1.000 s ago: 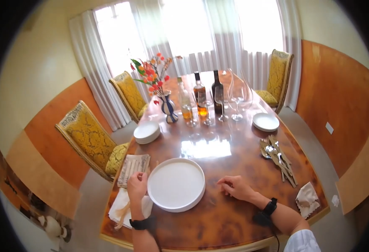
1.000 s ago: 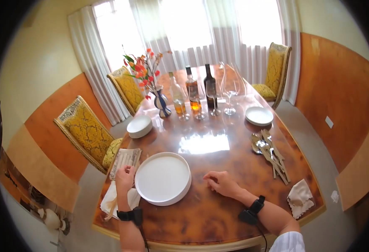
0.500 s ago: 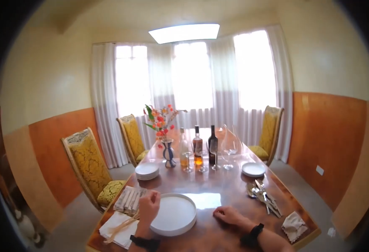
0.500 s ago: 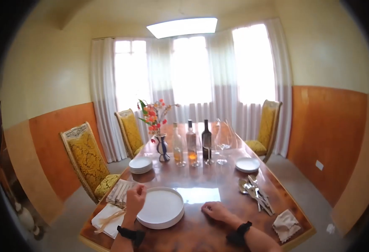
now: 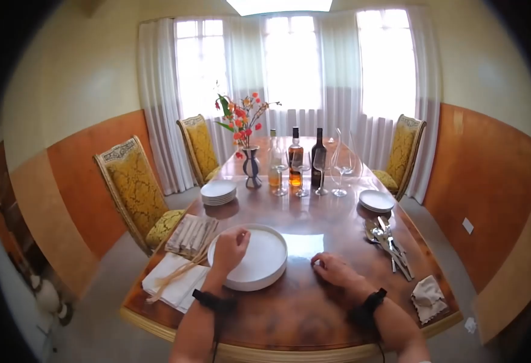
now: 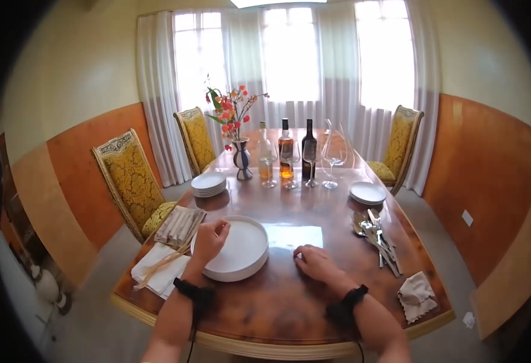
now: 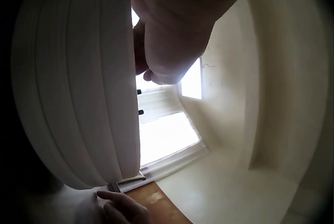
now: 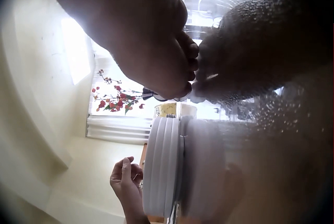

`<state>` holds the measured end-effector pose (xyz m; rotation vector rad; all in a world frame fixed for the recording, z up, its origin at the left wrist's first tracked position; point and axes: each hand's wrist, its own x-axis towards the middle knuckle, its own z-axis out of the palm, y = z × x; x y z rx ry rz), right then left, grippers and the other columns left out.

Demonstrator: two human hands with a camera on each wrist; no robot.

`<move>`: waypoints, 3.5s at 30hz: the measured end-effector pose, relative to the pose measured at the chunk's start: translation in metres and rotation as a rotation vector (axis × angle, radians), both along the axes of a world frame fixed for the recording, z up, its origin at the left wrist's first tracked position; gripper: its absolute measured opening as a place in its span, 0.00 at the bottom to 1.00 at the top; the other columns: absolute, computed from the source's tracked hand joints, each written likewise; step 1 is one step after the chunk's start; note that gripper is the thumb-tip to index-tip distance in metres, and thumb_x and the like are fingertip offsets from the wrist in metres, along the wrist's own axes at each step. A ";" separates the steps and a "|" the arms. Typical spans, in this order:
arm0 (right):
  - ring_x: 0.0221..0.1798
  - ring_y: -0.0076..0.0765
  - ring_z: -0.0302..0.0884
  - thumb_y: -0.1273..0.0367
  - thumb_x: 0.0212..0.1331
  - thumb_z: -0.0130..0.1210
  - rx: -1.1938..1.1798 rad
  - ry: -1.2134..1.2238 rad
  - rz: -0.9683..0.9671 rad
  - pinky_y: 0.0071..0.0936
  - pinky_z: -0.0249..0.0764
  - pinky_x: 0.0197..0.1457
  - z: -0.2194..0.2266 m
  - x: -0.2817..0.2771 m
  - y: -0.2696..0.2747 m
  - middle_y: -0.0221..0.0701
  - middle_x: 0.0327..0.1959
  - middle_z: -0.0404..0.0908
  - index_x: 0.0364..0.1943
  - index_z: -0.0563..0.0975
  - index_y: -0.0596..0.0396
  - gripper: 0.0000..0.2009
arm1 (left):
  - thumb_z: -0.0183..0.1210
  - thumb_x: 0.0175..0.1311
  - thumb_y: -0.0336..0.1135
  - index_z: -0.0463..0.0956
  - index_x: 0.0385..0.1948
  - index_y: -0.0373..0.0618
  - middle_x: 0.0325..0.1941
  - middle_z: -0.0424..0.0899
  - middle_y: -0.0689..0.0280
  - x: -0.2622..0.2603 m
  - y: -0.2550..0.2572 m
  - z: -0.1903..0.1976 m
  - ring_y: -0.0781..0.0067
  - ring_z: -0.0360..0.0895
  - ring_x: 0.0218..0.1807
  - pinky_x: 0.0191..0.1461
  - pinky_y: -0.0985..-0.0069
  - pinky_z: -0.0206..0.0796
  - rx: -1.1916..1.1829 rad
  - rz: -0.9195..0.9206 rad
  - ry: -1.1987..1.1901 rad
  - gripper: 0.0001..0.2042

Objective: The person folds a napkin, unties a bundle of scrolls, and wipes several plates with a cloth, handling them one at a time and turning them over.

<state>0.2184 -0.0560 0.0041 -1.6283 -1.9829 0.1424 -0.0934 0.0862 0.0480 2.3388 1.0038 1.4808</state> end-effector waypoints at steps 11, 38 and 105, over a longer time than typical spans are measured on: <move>0.47 0.52 0.84 0.65 0.66 0.58 0.042 -0.064 -0.029 0.45 0.79 0.53 -0.007 0.000 0.001 0.40 0.42 0.86 0.46 0.81 0.50 0.09 | 0.65 0.68 0.34 0.85 0.37 0.38 0.27 0.86 0.54 0.003 0.003 -0.004 0.61 0.83 0.27 0.34 0.66 0.72 -0.100 0.008 0.007 0.08; 0.38 0.51 0.81 0.69 0.62 0.61 0.074 -0.004 -0.015 0.45 0.76 0.45 -0.005 0.001 0.006 0.39 0.36 0.82 0.44 0.82 0.52 0.08 | 0.61 0.69 0.62 0.69 0.68 0.34 0.77 0.66 0.41 0.019 -0.017 -0.018 0.43 0.59 0.80 0.83 0.58 0.49 -0.155 -0.229 0.614 0.39; 0.40 0.48 0.81 0.69 0.63 0.60 -0.010 -0.001 -0.038 0.42 0.76 0.48 0.002 -0.001 0.003 0.38 0.37 0.83 0.48 0.81 0.53 0.10 | 0.58 0.73 0.57 0.73 0.64 0.36 0.75 0.68 0.42 0.023 -0.024 -0.013 0.41 0.63 0.77 0.81 0.56 0.53 -0.142 -0.208 0.608 0.32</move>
